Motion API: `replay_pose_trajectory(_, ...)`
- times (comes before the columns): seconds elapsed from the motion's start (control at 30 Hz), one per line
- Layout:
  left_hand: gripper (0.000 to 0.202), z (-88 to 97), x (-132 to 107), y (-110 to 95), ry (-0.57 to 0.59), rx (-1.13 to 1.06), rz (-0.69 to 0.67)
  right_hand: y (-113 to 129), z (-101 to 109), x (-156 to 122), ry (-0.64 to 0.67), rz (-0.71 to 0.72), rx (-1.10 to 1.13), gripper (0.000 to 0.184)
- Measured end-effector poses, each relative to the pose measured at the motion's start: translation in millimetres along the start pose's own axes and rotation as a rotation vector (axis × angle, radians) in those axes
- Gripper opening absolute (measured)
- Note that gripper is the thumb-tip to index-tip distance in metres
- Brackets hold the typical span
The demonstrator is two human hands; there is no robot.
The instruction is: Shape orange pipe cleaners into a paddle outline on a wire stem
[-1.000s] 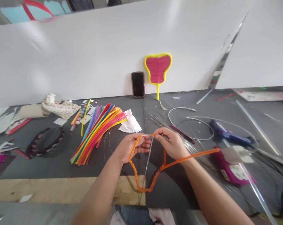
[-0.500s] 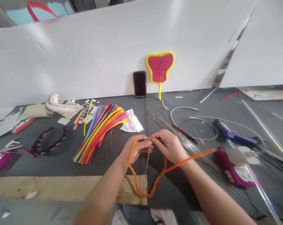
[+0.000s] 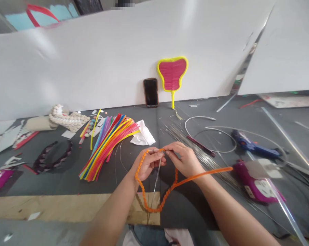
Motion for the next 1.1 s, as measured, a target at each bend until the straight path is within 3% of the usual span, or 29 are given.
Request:
replay_pose_trajectory(0.4,0.014,-4.3,3,6,-0.065,-0.062,-0.105,2,-3,1,-0.017,0.054,-0.028,0.019)
replay_pose_trajectory(0.6,0.012,-2.7,2,4,-0.06,-0.037,0.0,-3,-4,1,0.02,-0.084,0.055,0.019)
replay_pose_trajectory(0.8,0.023,-2.7,-1,-1,0.009,-0.007,0.052,-8,-5,0,0.046,-0.186,0.111,0.018)
replay_pose_trajectory(1.1,0.015,-0.1,0,1,0.001,0.012,0.028,-4,-7,1,0.078,-0.179,0.14,0.019)
Point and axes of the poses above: each hand's wrist, its own x-axis towards the middle knuckle, its own z-axis out of the back of the hand, y = z × x, the point moved 1 cm from there along x, towards the middle knuckle, and after that the axes turned 8 degrees about -x, right-handed, at the moved point
